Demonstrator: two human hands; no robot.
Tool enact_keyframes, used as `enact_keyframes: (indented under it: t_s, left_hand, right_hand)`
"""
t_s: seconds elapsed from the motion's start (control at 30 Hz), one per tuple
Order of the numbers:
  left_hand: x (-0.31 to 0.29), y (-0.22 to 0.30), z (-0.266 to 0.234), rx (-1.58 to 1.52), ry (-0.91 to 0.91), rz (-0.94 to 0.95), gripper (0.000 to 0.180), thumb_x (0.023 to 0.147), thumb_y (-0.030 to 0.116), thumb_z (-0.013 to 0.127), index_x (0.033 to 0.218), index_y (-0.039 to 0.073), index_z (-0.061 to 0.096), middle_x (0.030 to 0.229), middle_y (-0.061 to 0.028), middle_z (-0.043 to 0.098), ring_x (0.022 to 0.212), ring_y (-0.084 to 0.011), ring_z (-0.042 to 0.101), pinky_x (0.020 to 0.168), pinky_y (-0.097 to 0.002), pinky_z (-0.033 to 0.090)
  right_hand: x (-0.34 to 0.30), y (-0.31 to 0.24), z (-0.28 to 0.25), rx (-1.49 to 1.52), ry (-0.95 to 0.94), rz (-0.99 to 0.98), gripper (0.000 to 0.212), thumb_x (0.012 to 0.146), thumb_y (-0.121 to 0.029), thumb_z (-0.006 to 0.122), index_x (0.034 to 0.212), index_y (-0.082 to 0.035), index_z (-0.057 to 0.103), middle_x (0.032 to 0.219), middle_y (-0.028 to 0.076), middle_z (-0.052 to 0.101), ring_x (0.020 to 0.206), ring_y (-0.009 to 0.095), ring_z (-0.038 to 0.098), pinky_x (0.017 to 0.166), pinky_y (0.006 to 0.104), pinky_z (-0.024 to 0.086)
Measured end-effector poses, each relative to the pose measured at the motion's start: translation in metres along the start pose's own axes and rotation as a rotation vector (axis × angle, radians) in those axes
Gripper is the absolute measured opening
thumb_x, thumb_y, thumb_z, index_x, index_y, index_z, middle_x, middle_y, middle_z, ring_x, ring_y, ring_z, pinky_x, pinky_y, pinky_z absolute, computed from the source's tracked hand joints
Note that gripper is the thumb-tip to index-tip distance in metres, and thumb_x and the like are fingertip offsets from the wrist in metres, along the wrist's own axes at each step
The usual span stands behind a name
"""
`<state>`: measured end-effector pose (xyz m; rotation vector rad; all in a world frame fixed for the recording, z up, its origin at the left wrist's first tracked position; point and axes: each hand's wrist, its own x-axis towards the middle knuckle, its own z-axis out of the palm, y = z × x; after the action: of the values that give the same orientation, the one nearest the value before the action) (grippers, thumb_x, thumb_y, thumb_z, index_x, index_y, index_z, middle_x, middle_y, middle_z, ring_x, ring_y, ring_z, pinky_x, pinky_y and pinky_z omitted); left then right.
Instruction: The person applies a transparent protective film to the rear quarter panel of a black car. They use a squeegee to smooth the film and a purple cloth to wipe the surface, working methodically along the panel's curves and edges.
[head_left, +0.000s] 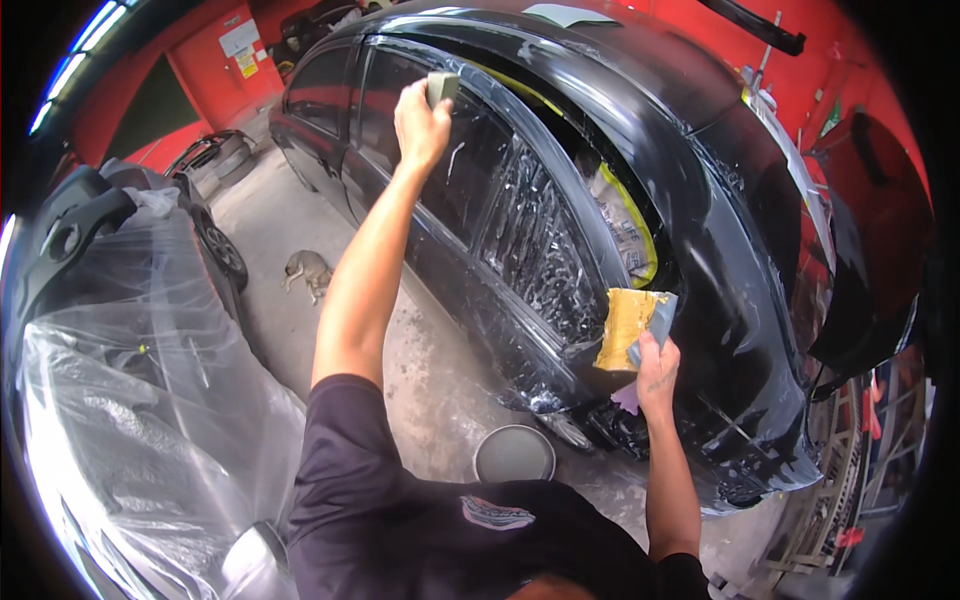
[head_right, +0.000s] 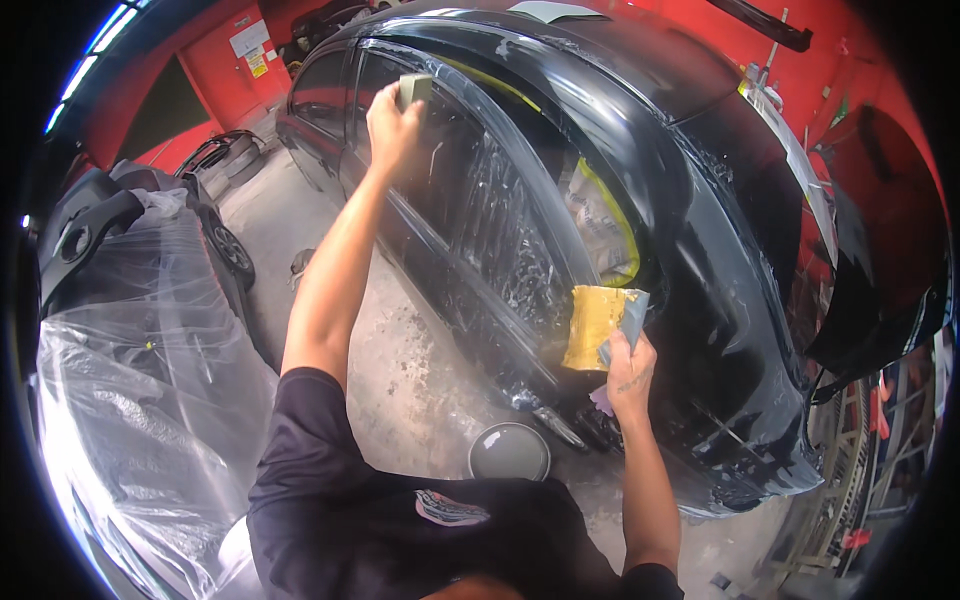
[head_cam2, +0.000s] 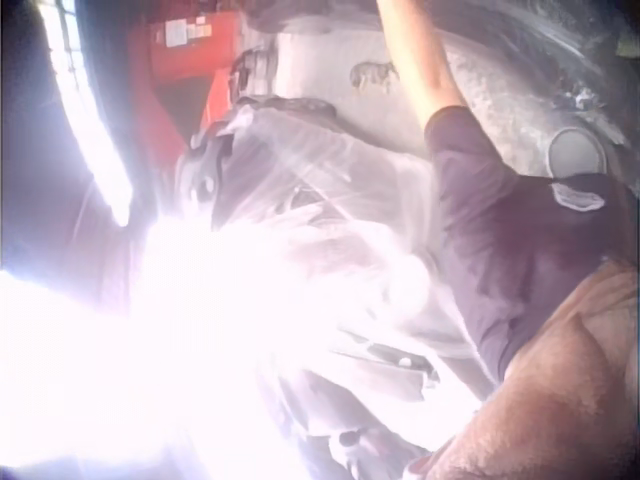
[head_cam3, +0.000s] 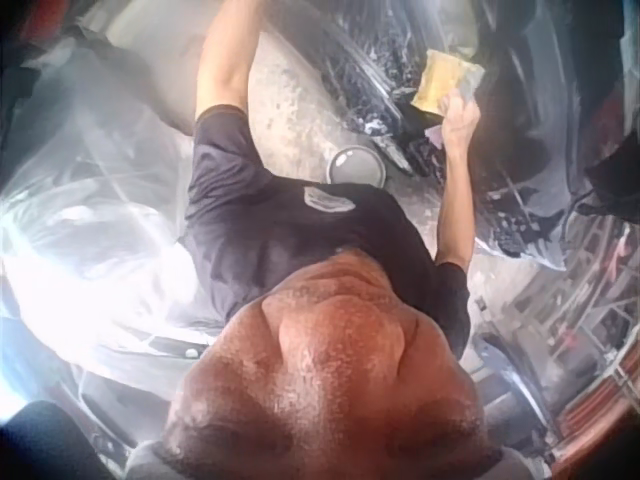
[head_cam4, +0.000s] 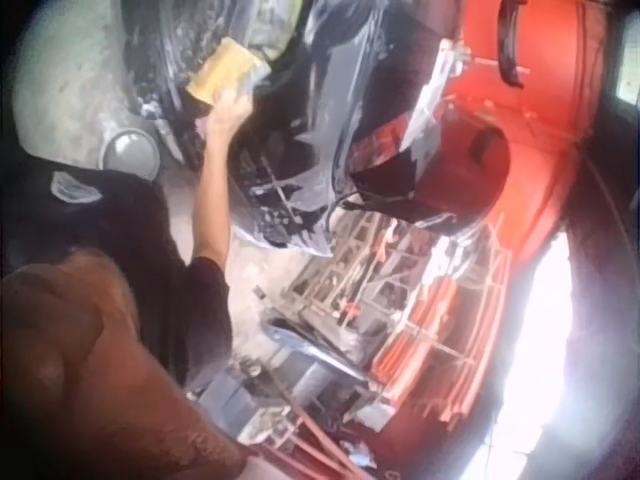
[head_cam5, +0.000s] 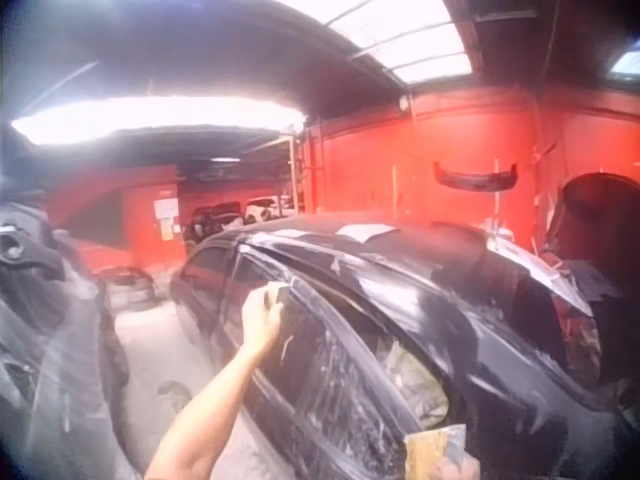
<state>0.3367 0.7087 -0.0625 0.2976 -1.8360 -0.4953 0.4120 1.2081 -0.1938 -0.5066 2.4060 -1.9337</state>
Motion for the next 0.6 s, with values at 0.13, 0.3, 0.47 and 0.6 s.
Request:
enact_keyframes:
  t_s: [0.13, 0.3, 0.47, 0.6]
  left_hand:
    - [0.069, -0.015, 0.027, 0.182, -0.041, 0.007, 0.042, 0.091, 0.016, 0.083, 0.130, 0.002, 0.073, 0.123, -0.0216, 0.074, 0.119, -0.0413, 0.071, 0.104, -0.0497, 0.055]
    - [0.071, -0.008, 0.058, 0.199, -0.048, 0.171, 0.028, 0.087, 0.013, 0.079, 0.114, 0.005, 0.073, 0.112, -0.0165, 0.070, 0.111, -0.0414, 0.071, 0.095, -0.0531, 0.058]
    - [0.026, 0.038, 0.056, 0.124, -0.072, 0.197, 0.039, 0.090, 0.013, 0.076, 0.129, 0.008, 0.073, 0.115, -0.0126, 0.071, 0.107, -0.0413, 0.073, 0.090, -0.0520, 0.060]
    - [-0.024, 0.081, 0.040, 0.088, -0.077, 0.225, 0.037, 0.087, 0.012, 0.079, 0.123, 0.008, 0.071, 0.113, -0.0133, 0.069, 0.105, -0.0410, 0.072, 0.086, -0.0520, 0.060]
  right_hand:
    - [0.000, 0.006, 0.000, -0.024, 0.041, 0.008, 0.034, 0.106, -0.023, 0.055, 0.110, 0.007, 0.071, 0.089, 0.005, 0.067, 0.081, 0.012, 0.059, 0.074, 0.0343, 0.049]
    - [0.001, 0.006, 0.009, -0.014, 0.078, -0.042, 0.034, 0.104, -0.018, 0.055, 0.114, 0.010, 0.071, 0.096, 0.012, 0.073, 0.089, 0.017, 0.065, 0.082, 0.0378, 0.052]
    - [0.002, 0.006, 0.007, -0.038, 0.060, -0.052, 0.034, 0.105, -0.017, 0.054, 0.119, 0.009, 0.071, 0.103, 0.014, 0.074, 0.094, 0.020, 0.067, 0.087, 0.0385, 0.053]
    - [0.000, 0.005, 0.007, -0.025, 0.038, -0.030, 0.035, 0.105, -0.016, 0.053, 0.122, 0.009, 0.071, 0.107, 0.015, 0.075, 0.097, 0.021, 0.068, 0.090, 0.0389, 0.054]
